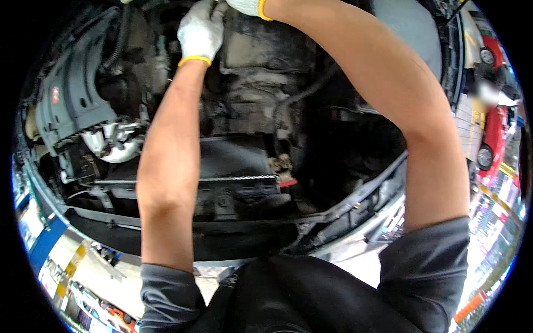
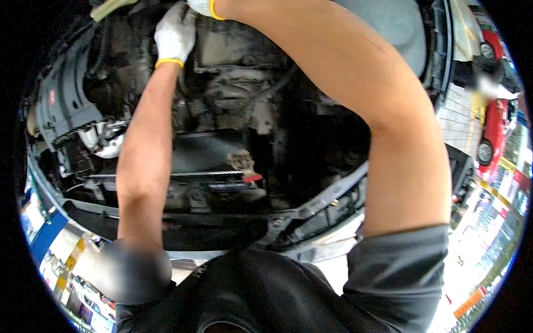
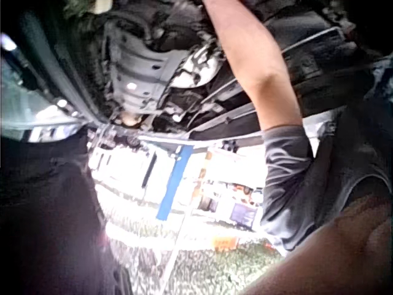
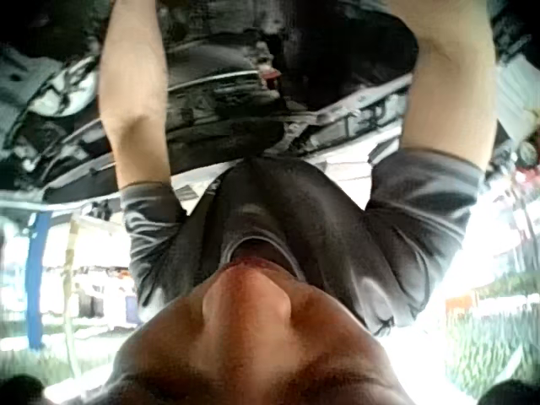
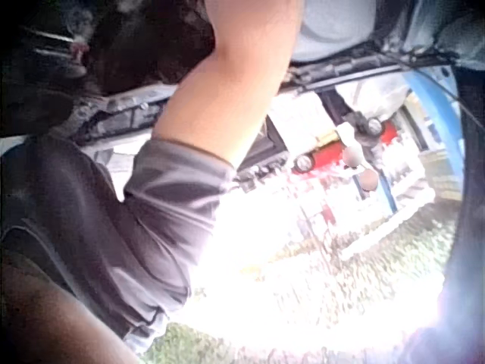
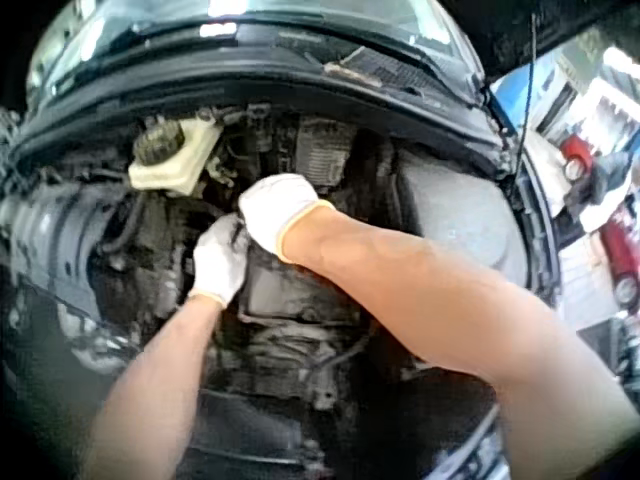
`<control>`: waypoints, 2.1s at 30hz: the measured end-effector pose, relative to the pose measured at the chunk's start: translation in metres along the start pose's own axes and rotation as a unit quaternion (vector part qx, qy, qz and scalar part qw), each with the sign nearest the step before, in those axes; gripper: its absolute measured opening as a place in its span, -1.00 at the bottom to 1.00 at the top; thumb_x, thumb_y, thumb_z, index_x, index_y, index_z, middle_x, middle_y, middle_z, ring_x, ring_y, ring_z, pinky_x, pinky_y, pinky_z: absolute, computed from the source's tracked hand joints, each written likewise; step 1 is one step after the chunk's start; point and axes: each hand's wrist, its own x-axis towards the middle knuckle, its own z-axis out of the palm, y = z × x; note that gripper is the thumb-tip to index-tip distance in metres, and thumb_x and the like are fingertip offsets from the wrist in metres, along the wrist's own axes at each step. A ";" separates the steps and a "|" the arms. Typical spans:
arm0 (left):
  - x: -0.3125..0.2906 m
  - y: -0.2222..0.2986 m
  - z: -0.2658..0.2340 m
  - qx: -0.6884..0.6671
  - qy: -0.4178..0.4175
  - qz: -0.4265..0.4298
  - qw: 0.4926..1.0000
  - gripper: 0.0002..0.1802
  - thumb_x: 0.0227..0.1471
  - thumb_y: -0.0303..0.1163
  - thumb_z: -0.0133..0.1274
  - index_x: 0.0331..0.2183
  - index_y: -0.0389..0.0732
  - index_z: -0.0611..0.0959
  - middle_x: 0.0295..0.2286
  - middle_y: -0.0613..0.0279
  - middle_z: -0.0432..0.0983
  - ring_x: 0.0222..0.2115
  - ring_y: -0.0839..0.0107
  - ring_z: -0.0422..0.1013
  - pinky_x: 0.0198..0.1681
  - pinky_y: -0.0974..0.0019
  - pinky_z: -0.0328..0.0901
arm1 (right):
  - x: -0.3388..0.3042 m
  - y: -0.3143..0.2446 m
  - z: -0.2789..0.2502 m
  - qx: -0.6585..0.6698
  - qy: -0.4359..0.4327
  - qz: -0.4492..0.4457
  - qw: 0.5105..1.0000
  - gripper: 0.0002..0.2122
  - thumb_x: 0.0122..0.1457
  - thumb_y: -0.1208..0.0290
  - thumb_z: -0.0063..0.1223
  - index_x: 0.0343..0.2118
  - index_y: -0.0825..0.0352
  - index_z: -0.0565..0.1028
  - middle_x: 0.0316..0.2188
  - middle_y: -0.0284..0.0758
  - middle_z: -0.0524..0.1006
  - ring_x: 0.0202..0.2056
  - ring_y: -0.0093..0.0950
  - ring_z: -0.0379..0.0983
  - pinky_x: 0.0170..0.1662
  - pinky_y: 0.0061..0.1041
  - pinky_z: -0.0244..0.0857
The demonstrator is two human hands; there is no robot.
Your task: The person removes a car battery from the engine bay. They disconnect the terminals, lift the battery out, and place it on the floor. They then use a wrench to loosen a bolt in the engine bay.
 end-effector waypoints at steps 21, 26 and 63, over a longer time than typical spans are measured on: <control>0.015 0.015 -0.006 -0.046 -0.014 -0.005 0.999 -0.64 0.15 -0.19 0.37 -0.12 -0.21 0.72 -0.18 -0.12 0.71 -0.10 -0.18 0.60 -0.03 0.02 0.48 | 0.004 0.001 -0.021 0.043 -0.109 0.030 0.993 -0.72 0.25 0.34 0.11 -0.09 0.21 0.79 -0.08 -0.19 0.76 -0.03 -0.21 0.72 -0.03 -0.19 0.58; 0.028 0.016 -0.016 -0.084 -0.084 0.029 0.992 -0.64 0.22 -0.19 0.29 -0.03 -0.19 0.73 -0.15 -0.15 0.70 -0.07 -0.19 0.59 -0.03 0.03 0.47 | 0.002 0.002 -0.020 0.053 -0.111 0.057 0.991 -0.72 0.25 0.35 0.12 -0.08 0.20 0.79 -0.05 -0.19 0.76 -0.01 -0.21 0.71 -0.01 -0.19 0.58; 0.043 0.023 -0.031 -0.066 -0.151 0.078 0.983 -0.63 0.17 -0.36 0.20 0.00 -0.25 0.72 -0.12 -0.18 0.70 -0.03 -0.14 0.60 0.03 0.01 0.49 | 0.001 0.006 -0.024 0.052 -0.144 0.064 0.986 -0.70 0.27 0.36 0.06 -0.09 0.33 0.77 -0.07 -0.07 0.74 -0.02 -0.08 0.70 0.02 -0.12 0.56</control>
